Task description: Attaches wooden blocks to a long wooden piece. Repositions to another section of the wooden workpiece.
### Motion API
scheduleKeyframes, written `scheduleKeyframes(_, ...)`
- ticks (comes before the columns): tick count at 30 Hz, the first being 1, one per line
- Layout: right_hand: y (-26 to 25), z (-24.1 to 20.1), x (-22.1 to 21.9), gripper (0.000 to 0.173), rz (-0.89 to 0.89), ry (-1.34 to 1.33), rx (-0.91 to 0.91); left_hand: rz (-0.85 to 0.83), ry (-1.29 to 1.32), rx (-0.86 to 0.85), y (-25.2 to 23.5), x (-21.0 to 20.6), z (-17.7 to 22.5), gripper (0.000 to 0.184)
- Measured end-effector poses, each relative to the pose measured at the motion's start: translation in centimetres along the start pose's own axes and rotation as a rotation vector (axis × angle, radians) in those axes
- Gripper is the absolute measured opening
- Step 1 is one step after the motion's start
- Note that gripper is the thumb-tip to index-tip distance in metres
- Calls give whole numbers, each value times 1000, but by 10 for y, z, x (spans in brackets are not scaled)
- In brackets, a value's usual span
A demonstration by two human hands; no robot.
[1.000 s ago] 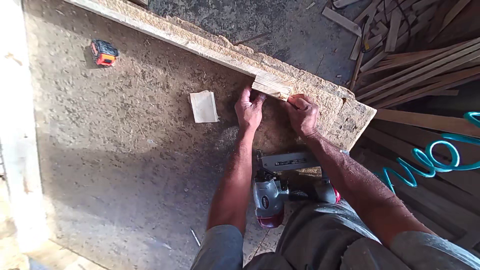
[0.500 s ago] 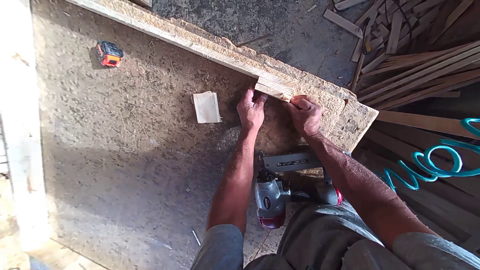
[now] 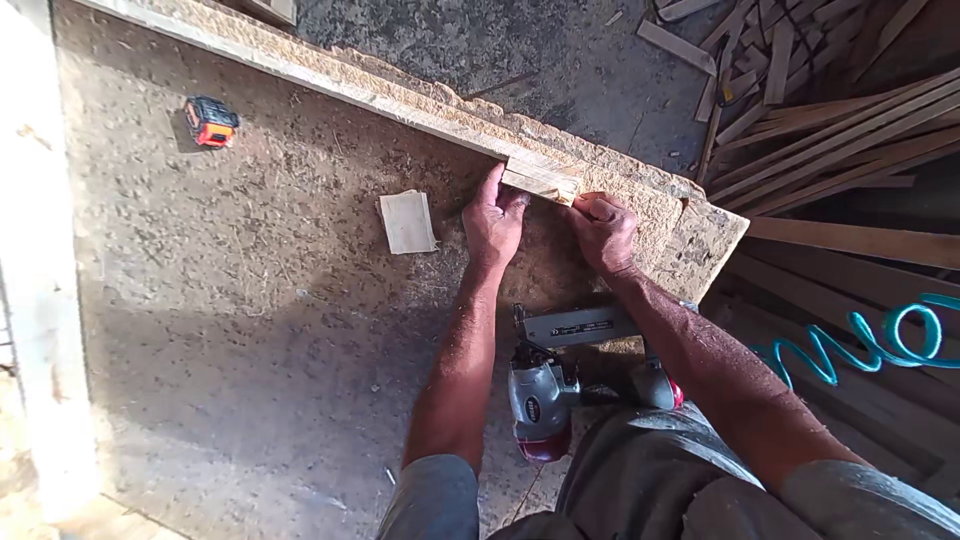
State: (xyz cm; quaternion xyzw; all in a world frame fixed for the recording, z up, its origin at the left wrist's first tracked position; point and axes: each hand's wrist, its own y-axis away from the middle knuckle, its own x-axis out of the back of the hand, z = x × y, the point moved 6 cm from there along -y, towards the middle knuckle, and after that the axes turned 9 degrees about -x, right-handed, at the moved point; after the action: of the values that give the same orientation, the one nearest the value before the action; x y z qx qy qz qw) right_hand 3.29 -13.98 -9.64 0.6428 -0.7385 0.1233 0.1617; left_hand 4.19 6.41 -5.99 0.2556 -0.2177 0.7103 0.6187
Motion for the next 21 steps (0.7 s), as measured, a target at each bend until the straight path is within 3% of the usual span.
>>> scheduleKeyframes(3,0,1,0,13,-1,-13,-2,-19,-253,-73,-6,12,14,77)
scheduleKeyframes(5,0,0,0,13,1,-20,6,-73,-509,-237,-13,16,37,93)
scheduleKeyframes(8,0,0,0,13,1,-42,14,-240,-707,-563,-28,8,60,92)
scheduleKeyframes(10,0,1,-1,12,-10,-48,4,-399,-793,-654,-44,-2,61,94)
scheduleKeyframes(12,0,1,-1,13,-19,-39,-18,-531,-833,-672,-59,-9,56,87)
scheduleKeyframes(16,-2,0,-1,12,-19,-32,-29,-615,-837,-715,-73,-13,56,47)
scheduleKeyframes(21,-1,1,0,11,-27,-49,-31,-602,-817,-714,-72,-15,56,51)
